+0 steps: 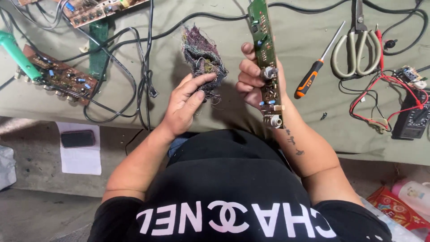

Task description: The person cleans various electronic components on a workbench using a steel wool pad and a screwdriver. They wipe down circuit boards and a metal heatsink, occasionally using the screwdriver to scrape or adjust parts of the components.

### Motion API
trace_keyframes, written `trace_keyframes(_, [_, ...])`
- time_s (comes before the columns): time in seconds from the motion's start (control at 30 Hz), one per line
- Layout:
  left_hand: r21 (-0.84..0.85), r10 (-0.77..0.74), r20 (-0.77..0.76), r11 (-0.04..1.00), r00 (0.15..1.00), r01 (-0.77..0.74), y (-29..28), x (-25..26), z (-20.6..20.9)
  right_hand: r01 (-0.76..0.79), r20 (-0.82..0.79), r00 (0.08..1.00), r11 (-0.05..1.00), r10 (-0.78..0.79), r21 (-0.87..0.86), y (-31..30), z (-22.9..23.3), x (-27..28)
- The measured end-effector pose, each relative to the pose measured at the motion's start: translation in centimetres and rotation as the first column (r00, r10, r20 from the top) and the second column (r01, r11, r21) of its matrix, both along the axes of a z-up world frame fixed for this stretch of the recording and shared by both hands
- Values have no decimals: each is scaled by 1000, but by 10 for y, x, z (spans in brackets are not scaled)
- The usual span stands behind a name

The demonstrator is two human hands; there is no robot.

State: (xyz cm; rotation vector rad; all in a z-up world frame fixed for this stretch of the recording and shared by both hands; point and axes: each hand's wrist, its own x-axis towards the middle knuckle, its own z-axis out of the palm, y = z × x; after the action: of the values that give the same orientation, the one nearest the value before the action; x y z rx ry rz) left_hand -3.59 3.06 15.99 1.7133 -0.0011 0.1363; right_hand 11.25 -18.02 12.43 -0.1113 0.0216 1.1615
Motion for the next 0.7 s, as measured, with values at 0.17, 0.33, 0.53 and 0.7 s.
trace_keyframes(0.17, [-122,63,1,991,998,-63,-7,-4,-10,11,-7,1000,998,-10,62,-1,12,-3])
trace_keyframes(0.33, [-123,121,-2,985,993,-121,-8,-3,-16,-15,-9,1000,977,17,214,2,5,-10])
trace_keyframes(0.53, [-367,189,64,918,980,-153,10,19,-12,-214,62,977,910,205,355,21,15,-26])
trace_keyframes(0.7, [-751,186,15,650,982,-112,14,35,-3,-331,-72,924,879,376,344,40,-9,-73])
